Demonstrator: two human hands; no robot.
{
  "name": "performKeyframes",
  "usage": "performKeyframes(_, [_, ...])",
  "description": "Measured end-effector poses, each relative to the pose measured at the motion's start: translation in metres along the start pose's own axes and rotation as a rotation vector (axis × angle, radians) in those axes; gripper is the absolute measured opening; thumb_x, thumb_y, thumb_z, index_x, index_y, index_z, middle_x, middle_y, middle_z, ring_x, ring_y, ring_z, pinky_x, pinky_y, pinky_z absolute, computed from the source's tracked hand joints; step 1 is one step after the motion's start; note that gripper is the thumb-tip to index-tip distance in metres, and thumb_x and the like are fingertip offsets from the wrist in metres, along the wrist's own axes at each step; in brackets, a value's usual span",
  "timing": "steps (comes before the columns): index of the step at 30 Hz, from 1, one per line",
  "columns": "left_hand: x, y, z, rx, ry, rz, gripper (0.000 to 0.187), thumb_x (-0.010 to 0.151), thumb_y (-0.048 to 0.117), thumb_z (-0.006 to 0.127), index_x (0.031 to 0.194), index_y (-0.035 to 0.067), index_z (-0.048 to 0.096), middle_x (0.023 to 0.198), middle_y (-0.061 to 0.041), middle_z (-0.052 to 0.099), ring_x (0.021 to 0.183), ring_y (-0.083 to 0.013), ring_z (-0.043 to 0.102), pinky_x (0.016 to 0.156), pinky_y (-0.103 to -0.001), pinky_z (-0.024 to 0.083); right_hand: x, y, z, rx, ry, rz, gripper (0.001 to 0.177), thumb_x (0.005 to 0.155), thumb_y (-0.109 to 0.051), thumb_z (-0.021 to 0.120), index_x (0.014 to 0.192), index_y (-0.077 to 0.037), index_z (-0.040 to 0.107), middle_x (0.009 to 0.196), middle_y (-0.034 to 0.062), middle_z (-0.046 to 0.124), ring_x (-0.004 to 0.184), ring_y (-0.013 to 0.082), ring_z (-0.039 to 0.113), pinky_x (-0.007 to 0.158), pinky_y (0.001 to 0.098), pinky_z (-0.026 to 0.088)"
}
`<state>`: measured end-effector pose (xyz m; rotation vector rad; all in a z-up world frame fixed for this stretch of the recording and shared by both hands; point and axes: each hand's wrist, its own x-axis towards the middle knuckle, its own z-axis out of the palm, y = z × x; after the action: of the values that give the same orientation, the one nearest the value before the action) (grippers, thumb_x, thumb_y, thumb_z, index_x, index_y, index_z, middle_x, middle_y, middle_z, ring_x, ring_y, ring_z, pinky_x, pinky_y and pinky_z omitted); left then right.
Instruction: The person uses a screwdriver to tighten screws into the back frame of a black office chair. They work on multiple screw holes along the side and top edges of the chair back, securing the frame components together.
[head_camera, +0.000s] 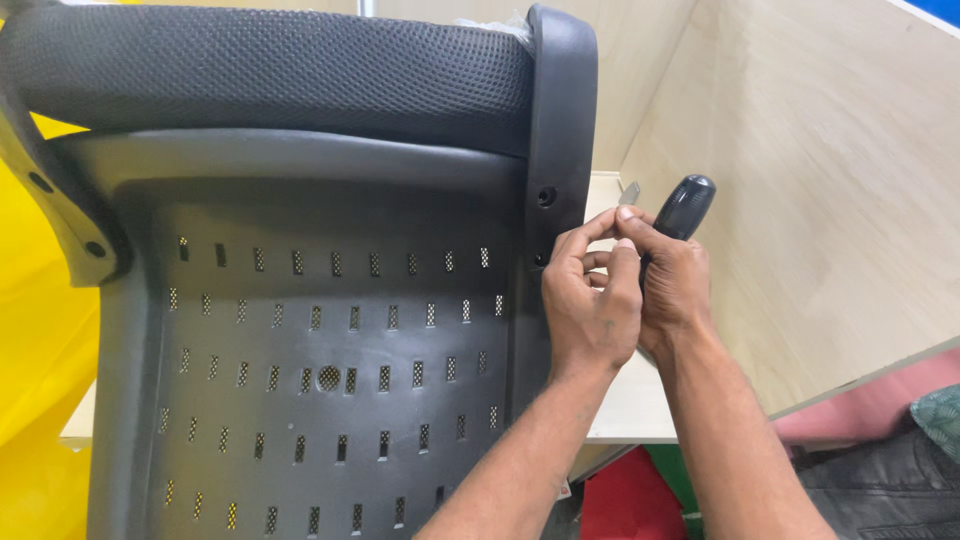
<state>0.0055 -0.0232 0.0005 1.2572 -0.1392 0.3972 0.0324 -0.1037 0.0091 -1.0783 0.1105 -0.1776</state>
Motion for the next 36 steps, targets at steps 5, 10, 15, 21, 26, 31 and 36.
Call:
performKeyframes(5, [0.001, -0.01, 0.013, -0.013, -0.061, -0.075, 0.043, 0.09, 0.021, 0.059, 0.128, 0.0, 0.065, 0.126, -0.011, 0.06, 0.092, -0.0137, 0.065, 0.077, -0.027, 0.056, 0.011, 0.001, -0.015, 0.005, 0.067, 0.004, 0.013, 0.096, -0.012, 0.064, 0.104, -0.002, 0.066, 0.088, 0.0088, 0.067, 0.067, 0.0211, 0.068, 0.055, 0.0334, 0.058])
performKeyframes(10, [0.004, -0.027, 0.025, -0.021, -0.091, -0.125, 0.047, 0.091, 0.027, 0.058, 0.131, 0.0, 0.061, 0.129, -0.012, 0.056, 0.095, -0.0152, 0.063, 0.078, -0.029, 0.057, 0.021, 0.006, -0.032, 0.015, 0.069, 0.007, 0.014, 0.097, -0.012, 0.065, 0.103, 0.0, 0.067, 0.088, 0.0103, 0.066, 0.069, 0.0224, 0.068, 0.056, 0.0345, 0.058])
performKeyframes(15, [0.008, -0.043, 0.033, -0.012, -0.091, -0.166, 0.048, 0.09, 0.027, 0.056, 0.13, 0.001, 0.062, 0.129, -0.012, 0.054, 0.094, -0.0168, 0.06, 0.081, -0.032, 0.056, 0.027, 0.007, -0.044, -0.007, 0.084, 0.023, 0.02, 0.089, -0.002, 0.059, 0.105, 0.005, 0.068, 0.089, 0.0142, 0.068, 0.073, 0.0251, 0.072, 0.06, 0.0353, 0.061])
performKeyframes(21, [0.006, -0.074, 0.042, 0.039, -0.074, -0.233, 0.049, 0.085, 0.018, 0.053, 0.131, 0.002, 0.06, 0.131, -0.012, 0.05, 0.098, -0.0186, 0.061, 0.09, -0.034, 0.054, 0.037, 0.015, -0.055, -0.103, 0.191, 0.125, 0.021, 0.088, -0.001, 0.06, 0.106, 0.005, 0.067, 0.09, 0.0178, 0.07, 0.076, 0.0283, 0.073, 0.06, 0.0378, 0.061])
performKeyframes(26, [0.002, -0.115, 0.047, 0.028, -0.052, -0.34, 0.05, 0.08, 0.013, 0.051, 0.128, 0.0, 0.061, 0.129, -0.013, 0.05, 0.098, -0.0197, 0.063, 0.089, -0.035, 0.055, 0.047, 0.036, -0.078, -0.177, 0.242, 0.228, 0.024, 0.087, -0.001, 0.057, 0.107, 0.004, 0.068, 0.089, 0.0185, 0.071, 0.074, 0.0281, 0.075, 0.061, 0.0374, 0.061])
performKeyframes(31, [-0.001, -0.155, 0.043, 0.012, 0.045, -0.489, 0.044, 0.082, 0.015, 0.053, 0.121, -0.002, 0.063, 0.116, -0.011, 0.059, 0.093, -0.0162, 0.066, 0.087, -0.034, 0.055, 0.064, 0.072, -0.112, -0.323, 0.256, 0.328, 0.026, 0.087, -0.002, 0.059, 0.109, 0.006, 0.07, 0.091, 0.0168, 0.071, 0.075, 0.0236, 0.071, 0.063, 0.0329, 0.056])
performKeyframes(36, [0.001, -0.179, 0.03, -0.077, 0.114, -0.775, 0.034, 0.084, 0.018, 0.048, 0.097, -0.004, 0.071, 0.078, -0.008, 0.064, 0.066, -0.0176, 0.056, 0.057, -0.035, 0.046, 0.075, 0.114, -0.139, -0.392, 0.278, 0.481, 0.026, 0.087, -0.004, 0.058, 0.109, 0.006, 0.068, 0.085, 0.0106, 0.066, 0.068, 0.018, 0.061, 0.054, 0.0318, 0.047])
